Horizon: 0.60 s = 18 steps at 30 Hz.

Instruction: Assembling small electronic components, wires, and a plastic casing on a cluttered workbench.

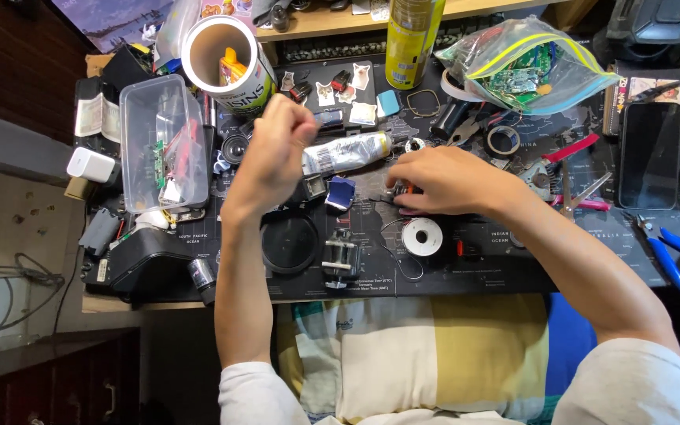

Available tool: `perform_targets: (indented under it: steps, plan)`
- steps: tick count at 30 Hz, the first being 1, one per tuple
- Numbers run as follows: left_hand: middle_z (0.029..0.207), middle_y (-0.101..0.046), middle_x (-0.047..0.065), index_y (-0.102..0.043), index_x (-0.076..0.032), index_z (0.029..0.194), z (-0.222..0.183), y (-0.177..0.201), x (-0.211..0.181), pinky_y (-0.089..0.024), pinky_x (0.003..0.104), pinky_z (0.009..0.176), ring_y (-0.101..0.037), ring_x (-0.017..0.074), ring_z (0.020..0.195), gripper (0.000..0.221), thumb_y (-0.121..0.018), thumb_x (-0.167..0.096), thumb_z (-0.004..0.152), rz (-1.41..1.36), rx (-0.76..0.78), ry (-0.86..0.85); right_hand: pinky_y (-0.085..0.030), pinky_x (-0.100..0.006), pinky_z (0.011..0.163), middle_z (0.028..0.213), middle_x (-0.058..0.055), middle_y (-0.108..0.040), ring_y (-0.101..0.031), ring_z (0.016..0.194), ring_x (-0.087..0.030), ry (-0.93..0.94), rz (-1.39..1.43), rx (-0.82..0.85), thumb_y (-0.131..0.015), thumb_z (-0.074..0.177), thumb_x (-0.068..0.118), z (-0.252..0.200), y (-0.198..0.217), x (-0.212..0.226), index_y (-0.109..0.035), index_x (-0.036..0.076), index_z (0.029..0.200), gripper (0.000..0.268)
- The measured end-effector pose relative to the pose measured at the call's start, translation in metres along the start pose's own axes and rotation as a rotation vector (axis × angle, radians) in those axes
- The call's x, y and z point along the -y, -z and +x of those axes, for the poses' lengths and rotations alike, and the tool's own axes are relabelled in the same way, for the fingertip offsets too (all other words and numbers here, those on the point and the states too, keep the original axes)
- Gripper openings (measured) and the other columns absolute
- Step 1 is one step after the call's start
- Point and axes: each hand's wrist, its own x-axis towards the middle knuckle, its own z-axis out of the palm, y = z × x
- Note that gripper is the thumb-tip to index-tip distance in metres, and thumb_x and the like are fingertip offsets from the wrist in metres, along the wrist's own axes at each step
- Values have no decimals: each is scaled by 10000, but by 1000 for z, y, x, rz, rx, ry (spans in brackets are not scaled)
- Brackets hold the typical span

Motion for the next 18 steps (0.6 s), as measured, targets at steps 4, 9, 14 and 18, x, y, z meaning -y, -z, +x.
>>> perform_targets:
  steps: [4, 9, 14, 18]
  plan:
    - [993, -552, 85, -581, -117, 1065, 2, 7, -6, -497, 489, 842, -628, 362, 841, 211, -532, -259, 1213, -108, -21, 63, -619, -427, 717, 939, -101, -763, -750, 821, -300, 94, 53, -256, -769, 1009, 224, 10, -16, -6, -773, 79, 1233, 267]
    - [984, -520, -1, -594, -148, 1053, -6, -40, -4, -437, 448, 826, -619, 292, 881, 175, -550, -253, 1185, -7, 98, 10, -575, -342, 614, 937, -111, -731, -682, 690, -235, 316, 360, -762, -859, 996, 94, 23, -42, -2, -744, 54, 1383, 406]
    - [987, -511, -28, -575, -159, 1043, -9, -65, -11, -402, 383, 841, -615, 247, 886, 228, -554, -332, 1191, 37, 182, 20, -540, -284, 577, 851, -34, -750, -653, 625, -173, 364, 373, -919, -865, 1010, 58, 30, -56, -8, -821, 74, 1143, 140]
    - [1068, -522, -26, -615, -198, 1203, -2, -56, -4, -410, 441, 840, -612, 234, 994, 231, -621, -422, 1146, 212, 94, -13, -583, -332, 610, 838, -96, -779, -722, 662, -236, 380, 412, -910, -796, 1038, -21, 29, -48, -13, -811, 57, 1125, 118]
